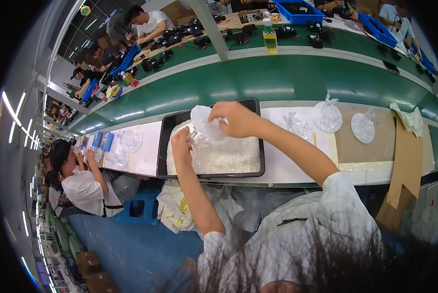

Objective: Applying glue to clear plastic light fixture components and assembling them.

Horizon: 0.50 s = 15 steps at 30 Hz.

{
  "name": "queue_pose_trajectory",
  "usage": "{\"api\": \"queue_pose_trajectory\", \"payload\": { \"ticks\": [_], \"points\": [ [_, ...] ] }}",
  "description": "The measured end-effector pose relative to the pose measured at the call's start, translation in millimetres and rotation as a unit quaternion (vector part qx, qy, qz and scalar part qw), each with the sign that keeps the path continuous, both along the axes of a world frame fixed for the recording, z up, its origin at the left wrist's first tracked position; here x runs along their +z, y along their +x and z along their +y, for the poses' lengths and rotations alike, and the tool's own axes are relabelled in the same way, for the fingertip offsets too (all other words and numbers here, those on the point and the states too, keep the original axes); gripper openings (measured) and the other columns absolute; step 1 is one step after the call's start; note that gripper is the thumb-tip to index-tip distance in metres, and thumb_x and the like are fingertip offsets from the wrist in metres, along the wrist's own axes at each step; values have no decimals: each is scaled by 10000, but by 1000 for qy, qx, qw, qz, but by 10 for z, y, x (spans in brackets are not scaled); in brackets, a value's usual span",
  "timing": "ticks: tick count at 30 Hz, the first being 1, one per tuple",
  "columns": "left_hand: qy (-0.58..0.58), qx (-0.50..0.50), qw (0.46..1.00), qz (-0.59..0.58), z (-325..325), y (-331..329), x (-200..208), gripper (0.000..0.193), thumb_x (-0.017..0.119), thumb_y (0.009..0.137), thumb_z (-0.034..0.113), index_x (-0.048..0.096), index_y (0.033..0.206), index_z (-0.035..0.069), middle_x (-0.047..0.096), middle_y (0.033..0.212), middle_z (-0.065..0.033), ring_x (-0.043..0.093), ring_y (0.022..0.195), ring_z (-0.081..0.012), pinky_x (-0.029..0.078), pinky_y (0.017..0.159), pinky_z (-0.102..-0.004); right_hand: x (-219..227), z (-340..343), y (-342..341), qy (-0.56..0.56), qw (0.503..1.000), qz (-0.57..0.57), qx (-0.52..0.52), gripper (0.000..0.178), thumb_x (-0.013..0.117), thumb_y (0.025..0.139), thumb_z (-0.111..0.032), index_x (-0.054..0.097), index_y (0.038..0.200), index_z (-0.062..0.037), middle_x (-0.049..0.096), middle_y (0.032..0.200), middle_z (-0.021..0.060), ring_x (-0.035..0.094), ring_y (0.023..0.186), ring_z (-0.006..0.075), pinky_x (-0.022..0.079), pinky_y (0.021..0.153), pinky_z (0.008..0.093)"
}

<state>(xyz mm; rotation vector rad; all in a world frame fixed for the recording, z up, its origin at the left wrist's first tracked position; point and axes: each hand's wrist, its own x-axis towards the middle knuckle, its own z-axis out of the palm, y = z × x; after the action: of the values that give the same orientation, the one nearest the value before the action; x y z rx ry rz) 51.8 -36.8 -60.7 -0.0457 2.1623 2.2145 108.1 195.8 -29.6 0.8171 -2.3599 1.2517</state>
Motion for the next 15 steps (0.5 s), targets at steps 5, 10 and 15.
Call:
{"api": "queue_pose_trajectory", "payload": {
  "ticks": [5,10,15],
  "points": [
    [4,-5,1000,6,-15,-3,6,220,663,910,250,616,771,87,478,613,68,399,476,-43,274,424,-235,74,-25,84,-7,1000,-22,9,272,559,768,47,691,998,-14,656,997,142,666,937,287,538,873,382],
    [46,1,999,12,-20,-41,-91,233,659,916,260,604,766,91,473,618,66,420,496,-48,291,438,-237,62,-2,39,-54,998,-17,-10,298,578,759,28,684,1033,-24,662,1056,133,653,1005,304,521,918,392],
    [70,-14,997,16,-34,-5,-84,236,647,932,274,594,795,88,479,650,52,444,536,-60,316,473,-232,41,13,19,-74,996,35,-33,300,605,751,9,681,1040,-18,672,1085,143,630,1083,347,501,957,404]
  ]
}}
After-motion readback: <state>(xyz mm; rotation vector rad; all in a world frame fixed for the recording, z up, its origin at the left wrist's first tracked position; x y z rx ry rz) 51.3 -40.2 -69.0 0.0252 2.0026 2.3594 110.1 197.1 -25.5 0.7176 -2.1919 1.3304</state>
